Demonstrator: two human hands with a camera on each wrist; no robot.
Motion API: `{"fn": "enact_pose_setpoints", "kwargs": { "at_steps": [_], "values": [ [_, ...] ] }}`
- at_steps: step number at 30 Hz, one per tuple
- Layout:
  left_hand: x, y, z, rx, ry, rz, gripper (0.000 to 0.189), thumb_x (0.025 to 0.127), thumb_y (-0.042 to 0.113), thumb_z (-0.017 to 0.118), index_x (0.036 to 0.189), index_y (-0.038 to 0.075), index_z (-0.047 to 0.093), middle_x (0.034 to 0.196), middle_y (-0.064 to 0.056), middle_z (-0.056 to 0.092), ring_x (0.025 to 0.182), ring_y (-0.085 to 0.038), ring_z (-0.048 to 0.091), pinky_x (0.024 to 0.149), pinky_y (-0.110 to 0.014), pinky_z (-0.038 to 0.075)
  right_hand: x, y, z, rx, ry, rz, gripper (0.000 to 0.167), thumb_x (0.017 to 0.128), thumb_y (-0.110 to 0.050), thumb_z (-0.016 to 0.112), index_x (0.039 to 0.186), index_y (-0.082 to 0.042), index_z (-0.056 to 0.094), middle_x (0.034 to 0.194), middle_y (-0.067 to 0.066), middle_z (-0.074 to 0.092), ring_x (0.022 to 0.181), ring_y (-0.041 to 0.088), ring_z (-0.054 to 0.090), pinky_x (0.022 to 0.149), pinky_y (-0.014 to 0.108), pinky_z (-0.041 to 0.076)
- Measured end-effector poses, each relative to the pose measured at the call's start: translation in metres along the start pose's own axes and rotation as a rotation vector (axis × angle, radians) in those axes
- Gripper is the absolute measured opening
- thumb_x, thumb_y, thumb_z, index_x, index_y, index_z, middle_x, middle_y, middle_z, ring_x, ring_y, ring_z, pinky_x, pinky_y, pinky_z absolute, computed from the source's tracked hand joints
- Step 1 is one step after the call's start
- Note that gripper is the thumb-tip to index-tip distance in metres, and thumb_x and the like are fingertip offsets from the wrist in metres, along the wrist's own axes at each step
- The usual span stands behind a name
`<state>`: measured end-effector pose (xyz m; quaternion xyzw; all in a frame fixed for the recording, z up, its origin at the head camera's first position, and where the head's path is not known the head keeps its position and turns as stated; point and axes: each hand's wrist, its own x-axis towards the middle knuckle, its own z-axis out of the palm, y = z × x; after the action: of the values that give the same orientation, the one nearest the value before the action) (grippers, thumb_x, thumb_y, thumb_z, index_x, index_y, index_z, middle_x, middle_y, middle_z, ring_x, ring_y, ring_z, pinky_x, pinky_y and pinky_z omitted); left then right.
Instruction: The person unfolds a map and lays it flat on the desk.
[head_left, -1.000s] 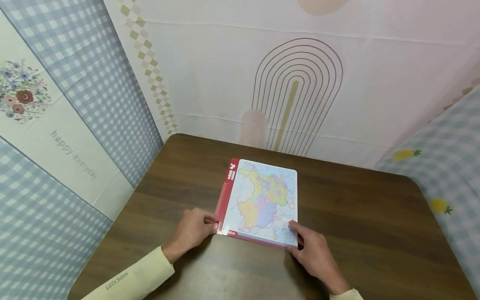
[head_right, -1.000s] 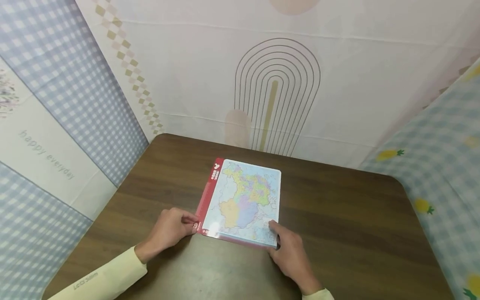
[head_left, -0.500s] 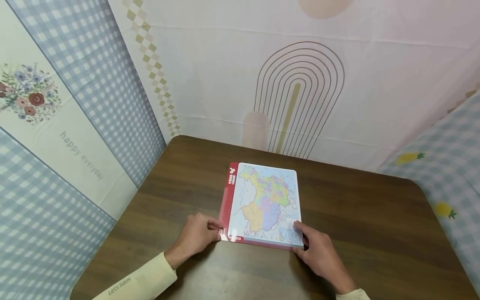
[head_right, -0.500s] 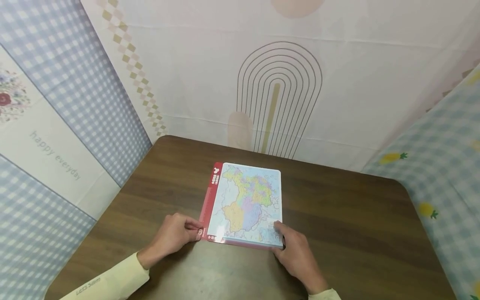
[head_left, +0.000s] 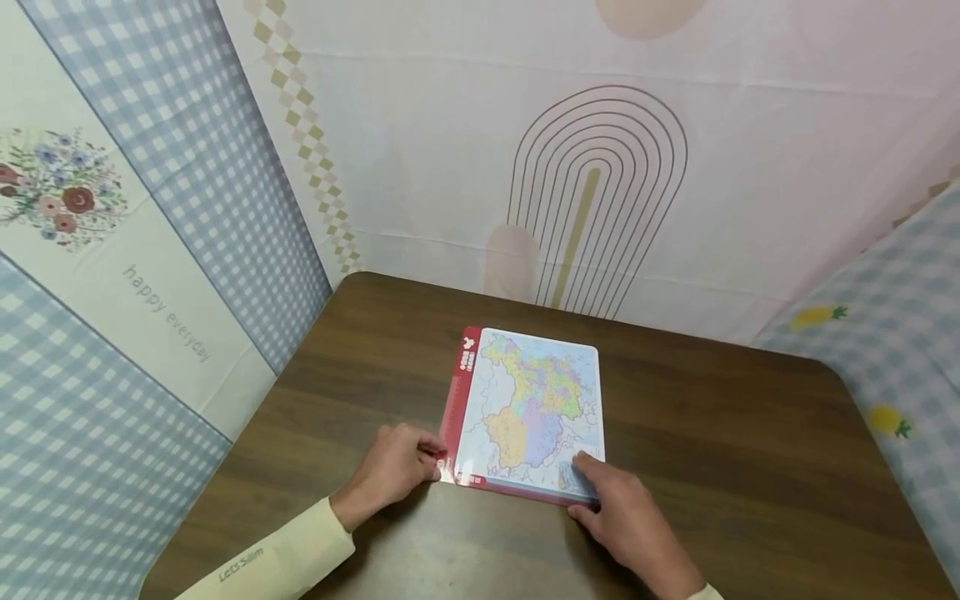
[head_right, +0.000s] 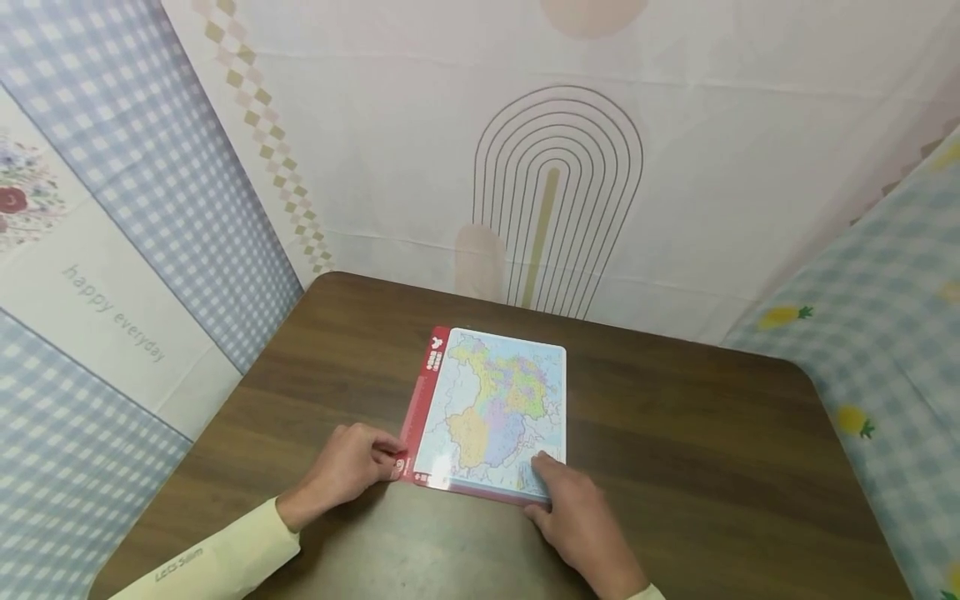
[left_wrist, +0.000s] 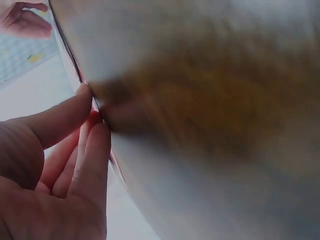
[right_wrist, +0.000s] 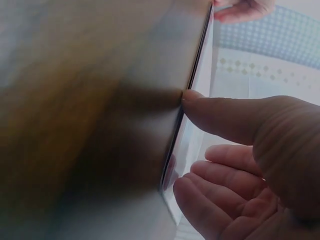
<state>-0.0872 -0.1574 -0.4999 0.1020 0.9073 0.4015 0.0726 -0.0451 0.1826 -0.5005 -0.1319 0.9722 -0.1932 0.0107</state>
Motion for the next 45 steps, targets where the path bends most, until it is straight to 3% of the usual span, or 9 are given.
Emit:
{"fn": "enact_pose_setpoints", "kwargs": {
  "at_steps": [5,10,22,29,38,45],
  "values": [
    [0.001,0.000,0.000,0.032,-0.032,0.049,0.029,0.081,-0.004,0.086,0.108,0.005,0.084,0.101,-0.008,0.082,0.074,-0.003,0.074,0.064,-0.020,0.058,0.007,-0.009,0.005,-0.037,0.030,-0.069,0.065,0.078,-0.020,0.096,0.135,-0.004,0.070,0.141,0.014,0.070,0.126,0.031,0.070,0.102,0.047,0.057],
    [0.004,0.002,0.000,0.076,-0.017,0.081,0.029,0.081,-0.005,0.083,0.107,0.005,0.084,0.098,-0.008,0.082,0.072,-0.002,0.072,0.063,-0.021,0.056,0.018,-0.020,0.010,-0.070,0.023,-0.127,0.062,0.080,-0.022,0.095,0.134,-0.005,0.070,0.139,0.012,0.071,0.127,0.028,0.070,0.103,0.045,0.057],
    [0.004,0.003,0.001,0.116,-0.017,0.089,0.030,0.081,-0.003,0.085,0.110,0.005,0.084,0.099,-0.009,0.083,0.071,-0.001,0.071,0.062,-0.019,0.055,0.044,-0.057,0.024,-0.050,-0.072,-0.280,0.052,0.088,-0.026,0.088,0.132,-0.007,0.071,0.140,0.013,0.070,0.128,0.028,0.069,0.100,0.047,0.059],
    [0.004,0.003,0.001,0.102,-0.030,0.080,0.030,0.081,-0.004,0.085,0.109,0.006,0.084,0.097,-0.007,0.083,0.071,-0.001,0.071,0.063,-0.020,0.056,0.055,-0.072,0.031,-0.062,-0.103,-0.303,0.054,0.091,-0.030,0.085,0.137,-0.008,0.068,0.142,0.011,0.069,0.124,0.026,0.071,0.099,0.045,0.060],
    [0.005,0.002,0.000,0.145,-0.007,0.114,0.030,0.078,-0.002,0.086,0.106,0.009,0.085,0.094,-0.004,0.083,0.071,-0.002,0.072,0.065,-0.020,0.055,0.060,-0.086,0.038,-0.102,-0.044,-0.384,0.048,0.094,-0.028,0.082,0.134,-0.008,0.068,0.136,0.009,0.072,0.111,0.025,0.075,0.090,0.041,0.063],
    [0.004,0.001,-0.001,0.122,-0.027,0.088,0.029,0.080,-0.003,0.086,0.107,0.008,0.085,0.096,-0.004,0.082,0.071,0.000,0.069,0.066,-0.022,0.056,0.057,-0.094,0.050,-0.242,0.052,-0.464,0.031,0.098,-0.024,0.075,0.125,-0.009,0.072,0.129,0.007,0.074,0.100,0.023,0.078,0.069,0.038,0.064]
  ]
}}
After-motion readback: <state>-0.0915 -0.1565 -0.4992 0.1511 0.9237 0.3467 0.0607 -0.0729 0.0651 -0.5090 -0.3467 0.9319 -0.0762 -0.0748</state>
